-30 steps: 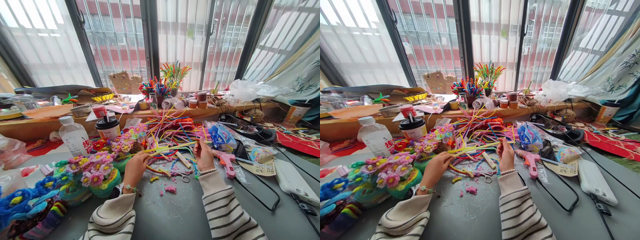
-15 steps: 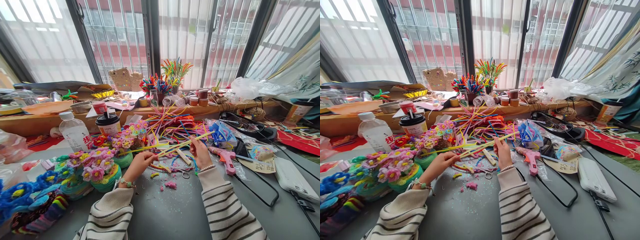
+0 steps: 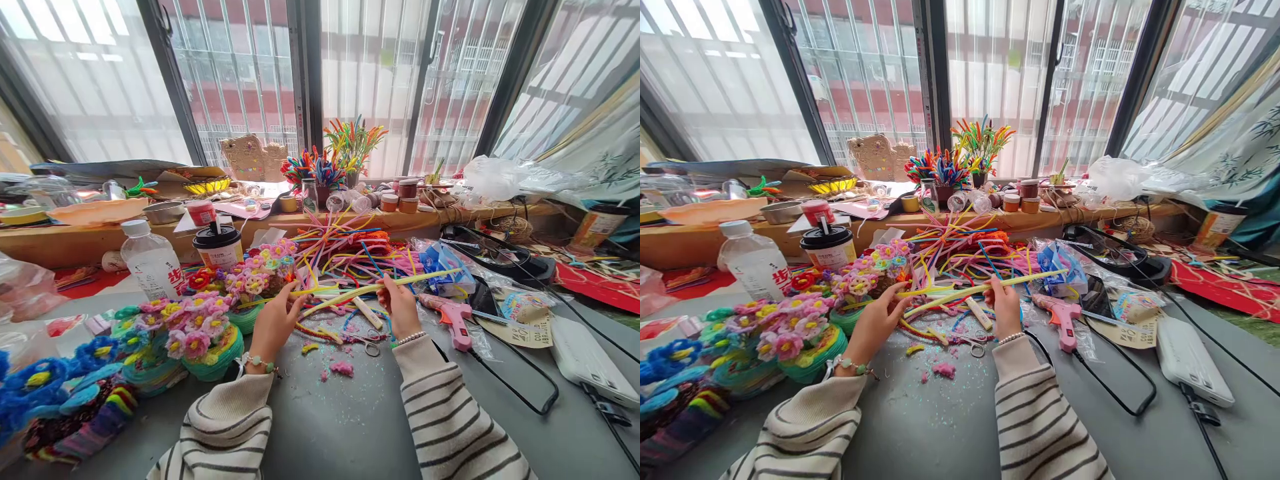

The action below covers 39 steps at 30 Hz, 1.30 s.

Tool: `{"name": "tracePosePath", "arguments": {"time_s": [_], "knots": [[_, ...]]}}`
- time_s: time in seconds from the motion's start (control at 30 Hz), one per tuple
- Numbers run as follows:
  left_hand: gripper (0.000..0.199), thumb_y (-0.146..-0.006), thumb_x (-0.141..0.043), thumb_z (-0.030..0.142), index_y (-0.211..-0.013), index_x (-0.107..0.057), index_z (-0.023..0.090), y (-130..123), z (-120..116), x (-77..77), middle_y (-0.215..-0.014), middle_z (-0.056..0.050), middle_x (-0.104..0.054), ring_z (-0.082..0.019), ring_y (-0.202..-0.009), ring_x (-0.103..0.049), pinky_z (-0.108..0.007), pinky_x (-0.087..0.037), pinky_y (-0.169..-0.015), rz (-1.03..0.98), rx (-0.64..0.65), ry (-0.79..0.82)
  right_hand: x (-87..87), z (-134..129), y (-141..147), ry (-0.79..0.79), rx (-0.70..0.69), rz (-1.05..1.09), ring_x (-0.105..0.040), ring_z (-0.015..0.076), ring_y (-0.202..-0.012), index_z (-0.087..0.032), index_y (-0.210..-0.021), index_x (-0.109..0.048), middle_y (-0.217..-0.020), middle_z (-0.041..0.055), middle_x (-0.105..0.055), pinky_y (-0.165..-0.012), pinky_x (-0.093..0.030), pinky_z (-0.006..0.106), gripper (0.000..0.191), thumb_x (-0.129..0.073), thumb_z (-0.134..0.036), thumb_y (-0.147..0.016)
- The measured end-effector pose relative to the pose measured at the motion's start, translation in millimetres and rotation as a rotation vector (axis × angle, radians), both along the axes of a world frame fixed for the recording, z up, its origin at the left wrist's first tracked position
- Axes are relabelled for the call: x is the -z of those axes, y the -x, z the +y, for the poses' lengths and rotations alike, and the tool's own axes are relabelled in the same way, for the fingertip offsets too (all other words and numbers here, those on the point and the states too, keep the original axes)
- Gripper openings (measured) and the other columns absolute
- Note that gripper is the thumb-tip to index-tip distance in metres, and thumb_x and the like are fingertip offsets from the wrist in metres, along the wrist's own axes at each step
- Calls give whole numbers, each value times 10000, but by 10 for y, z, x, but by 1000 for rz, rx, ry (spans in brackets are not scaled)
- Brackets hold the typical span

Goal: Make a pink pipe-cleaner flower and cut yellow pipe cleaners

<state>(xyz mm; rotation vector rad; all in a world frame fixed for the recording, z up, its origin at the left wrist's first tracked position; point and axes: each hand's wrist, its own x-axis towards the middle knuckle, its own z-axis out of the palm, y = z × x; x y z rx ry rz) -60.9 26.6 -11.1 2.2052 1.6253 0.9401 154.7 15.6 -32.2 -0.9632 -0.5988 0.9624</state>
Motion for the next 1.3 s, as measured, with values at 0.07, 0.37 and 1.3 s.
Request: {"name": "tracePosePath", "arguments": {"time_s": [0.07, 0.37, 1.3], "knots": [[463, -765, -373, 369, -1183, -397, 172, 7, 30, 40, -856, -71, -643, -194, -759, -587, -275, -422, -659, 25, -34, 13, -1, 12, -42, -13, 83, 27, -379, 33, -357, -154, -570, -552, -399, -76, -470, -338, -269, 155, 290, -616, -437, -562], [455, -743, -408, 235, -1191, -382, 158, -23, 88, 166, -1084, -116, -550, -191, -889, -565, -342, -394, -825, -77, 174, 25, 0, -6, 64, 3, 3, 17, -429, 56, -401, -133, -615, -602, -450, -36, -527, -367, -322, 167, 285, -648, -403, -534], [280, -677, -478, 339, -776, -665, 156, 7, 32, 13, -753, -47, -666, -163, -688, -576, -234, -430, -623, -106, 136, 87, -40, -7, -111, -110, 315, 11, -417, 47, -389, -145, -630, -576, -441, -64, -490, -378, -338, 174, 316, -593, -459, -597]]}}
